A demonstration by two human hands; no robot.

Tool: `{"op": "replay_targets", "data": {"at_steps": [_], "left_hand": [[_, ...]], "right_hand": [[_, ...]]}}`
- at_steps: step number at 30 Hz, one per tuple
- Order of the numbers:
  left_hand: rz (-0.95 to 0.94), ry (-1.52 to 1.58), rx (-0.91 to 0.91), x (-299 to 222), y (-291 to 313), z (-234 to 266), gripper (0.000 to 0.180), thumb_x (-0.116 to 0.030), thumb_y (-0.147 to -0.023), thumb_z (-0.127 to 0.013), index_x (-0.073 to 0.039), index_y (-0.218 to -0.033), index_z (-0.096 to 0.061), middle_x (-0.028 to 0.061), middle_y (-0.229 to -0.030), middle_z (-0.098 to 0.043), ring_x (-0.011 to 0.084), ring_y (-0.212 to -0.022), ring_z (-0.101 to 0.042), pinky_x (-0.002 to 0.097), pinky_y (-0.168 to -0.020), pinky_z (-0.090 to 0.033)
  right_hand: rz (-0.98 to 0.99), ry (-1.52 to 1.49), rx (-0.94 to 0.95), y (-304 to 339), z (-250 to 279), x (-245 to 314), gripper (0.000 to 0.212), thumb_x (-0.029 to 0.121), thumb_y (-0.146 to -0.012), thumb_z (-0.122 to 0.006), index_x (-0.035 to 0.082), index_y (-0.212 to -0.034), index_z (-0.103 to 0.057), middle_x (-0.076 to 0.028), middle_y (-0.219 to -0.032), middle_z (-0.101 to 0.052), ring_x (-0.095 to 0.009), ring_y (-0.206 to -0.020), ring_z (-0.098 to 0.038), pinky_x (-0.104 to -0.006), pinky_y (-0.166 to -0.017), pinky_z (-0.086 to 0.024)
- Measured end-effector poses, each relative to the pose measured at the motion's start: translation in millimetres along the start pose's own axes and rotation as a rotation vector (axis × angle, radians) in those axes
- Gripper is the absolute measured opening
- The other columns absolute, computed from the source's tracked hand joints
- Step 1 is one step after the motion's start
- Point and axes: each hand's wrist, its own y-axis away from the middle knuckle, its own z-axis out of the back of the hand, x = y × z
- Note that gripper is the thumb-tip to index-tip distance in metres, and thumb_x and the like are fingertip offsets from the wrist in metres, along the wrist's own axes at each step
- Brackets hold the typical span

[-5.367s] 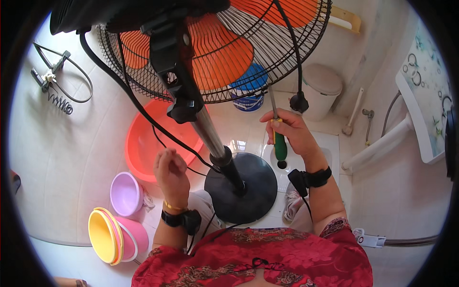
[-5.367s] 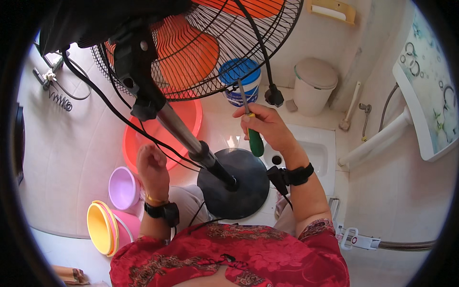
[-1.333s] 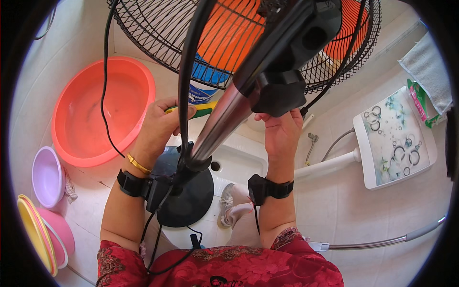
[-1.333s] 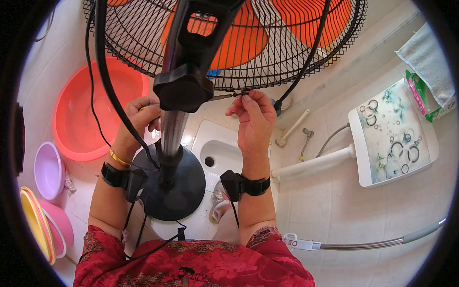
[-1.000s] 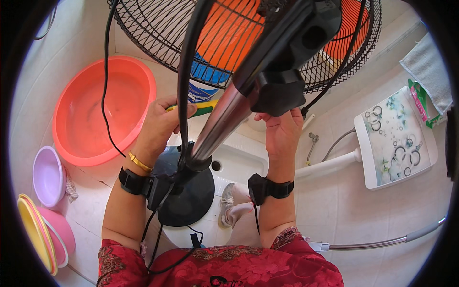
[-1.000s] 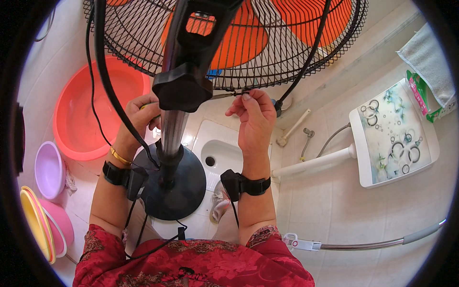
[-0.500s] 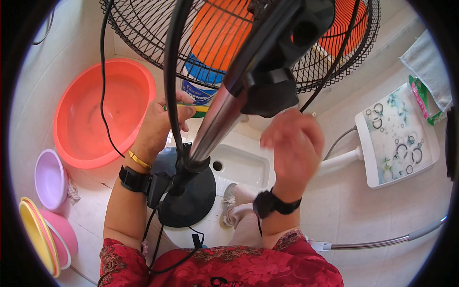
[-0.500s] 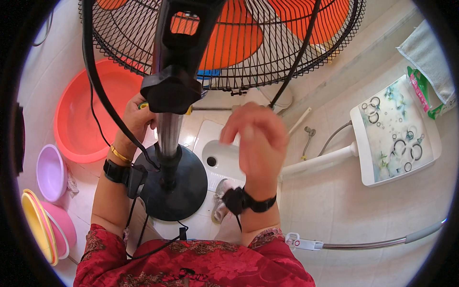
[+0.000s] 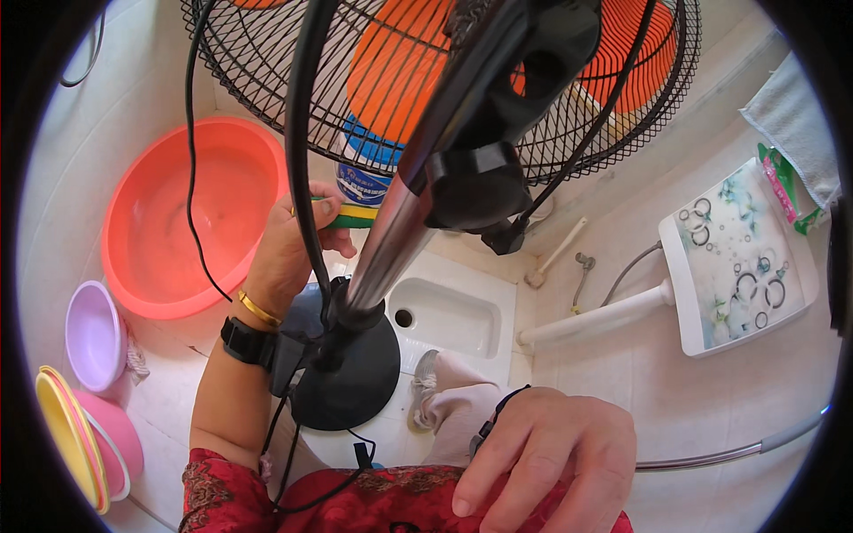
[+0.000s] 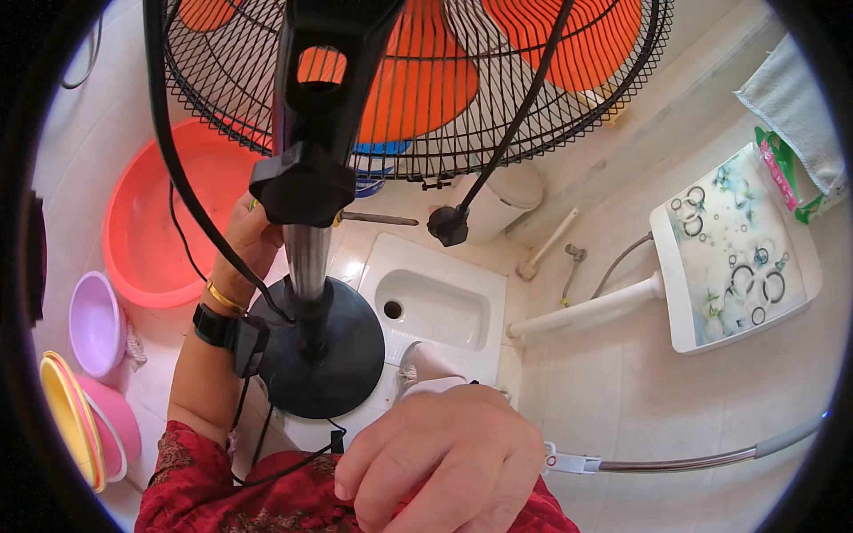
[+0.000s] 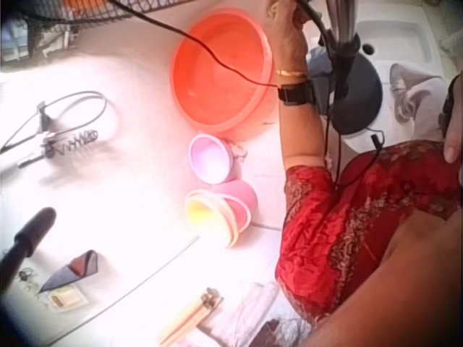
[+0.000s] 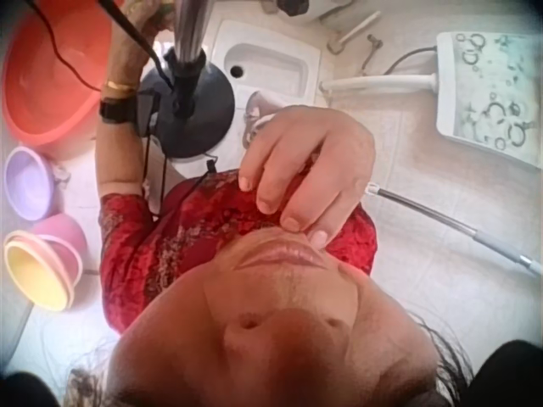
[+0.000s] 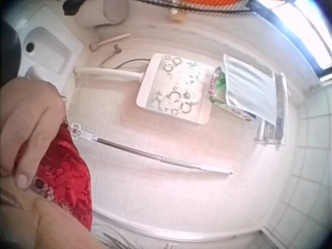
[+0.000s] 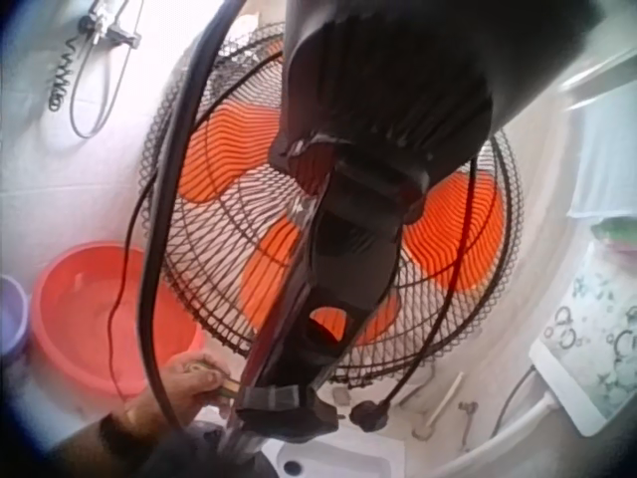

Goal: Tighten the screws and secure the cage of a standing electric fan.

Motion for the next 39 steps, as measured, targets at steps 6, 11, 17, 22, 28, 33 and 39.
{"op": "replay_targets", "data": {"at_steps": [6,11,17,22,28,33,39], "left_hand": [[-0.009,0.062,0.034,2,-2,-4,0.021,-0.018,-0.083,-0.057,0.000,-0.092,-0.052,0.0074,-0.070,-0.057,0.0154,-0.056,-0.060,0.0277,-0.057,-0.054],[-0.048,0.109,0.043,2,-4,0,0.022,-0.018,-0.084,-0.057,0.001,-0.094,-0.052,0.0079,-0.073,-0.058,0.0153,-0.060,-0.060,0.0284,-0.058,-0.055],[-0.057,0.122,0.001,2,-2,0,0.022,-0.019,-0.084,-0.057,0.000,-0.094,-0.052,0.0083,-0.075,-0.058,0.0151,-0.061,-0.060,0.0287,-0.058,-0.055],[-0.061,0.104,-0.013,5,-3,-4,0.024,-0.020,-0.083,-0.058,0.000,-0.094,-0.052,0.0085,-0.076,-0.058,0.0147,-0.061,-0.060,0.0276,-0.058,-0.054],[-0.057,0.068,-0.025,7,-5,-4,0.025,-0.020,-0.082,-0.060,0.000,-0.095,-0.051,0.0089,-0.075,-0.059,0.0149,-0.061,-0.060,0.0269,-0.057,-0.054],[-0.069,0.081,-0.037,7,-5,-4,0.024,-0.019,-0.082,-0.059,0.000,-0.095,-0.051,0.0089,-0.075,-0.059,0.0150,-0.061,-0.060,0.0274,-0.058,-0.054],[-0.055,0.131,-0.002,11,-6,-8,0.021,-0.016,-0.083,-0.058,0.000,-0.094,-0.051,0.0087,-0.077,-0.059,0.0148,-0.062,-0.060,0.0284,-0.058,-0.054]], "right_hand": [[-0.221,0.449,0.079,14,35,-5,0.011,0.003,-0.074,-0.056,-0.001,-0.083,-0.062,-0.013,-0.084,-0.060,-0.026,-0.067,-0.056,-0.0350,-0.059,-0.045],[-0.462,0.608,-0.684,34,71,-27,0.009,0.003,-0.077,-0.055,-0.003,-0.082,-0.059,-0.008,-0.075,-0.058,-0.016,-0.063,-0.054,-0.0278,-0.058,-0.045],[-0.599,0.705,-1.109,45,93,-33,0.010,0.005,-0.082,-0.053,-0.004,-0.083,-0.058,-0.005,-0.073,-0.057,-0.010,-0.064,-0.054,-0.0218,-0.059,-0.045],[-0.474,0.782,-1.183,52,101,-48,0.014,0.008,-0.082,-0.056,-0.004,-0.090,-0.057,-0.006,-0.078,-0.058,-0.009,-0.067,-0.054,-0.0210,-0.060,-0.046],[-0.498,1.703,-0.888,56,102,-50,0.023,0.006,-0.079,-0.056,-0.004,-0.101,-0.056,-0.012,-0.089,-0.060,-0.023,-0.077,-0.057,-0.0327,-0.071,-0.045],[-0.057,2.068,-0.883,42,87,-27,0.026,0.002,-0.076,-0.056,-0.004,-0.102,-0.056,-0.012,-0.095,-0.060,-0.029,-0.088,-0.055,-0.0352,-0.078,-0.042],[-0.309,1.402,-1.073,56,107,-40,0.022,0.007,-0.080,-0.057,-0.004,-0.099,-0.058,-0.010,-0.094,-0.061,-0.018,-0.084,-0.056,-0.0279,-0.075,-0.042]]}}
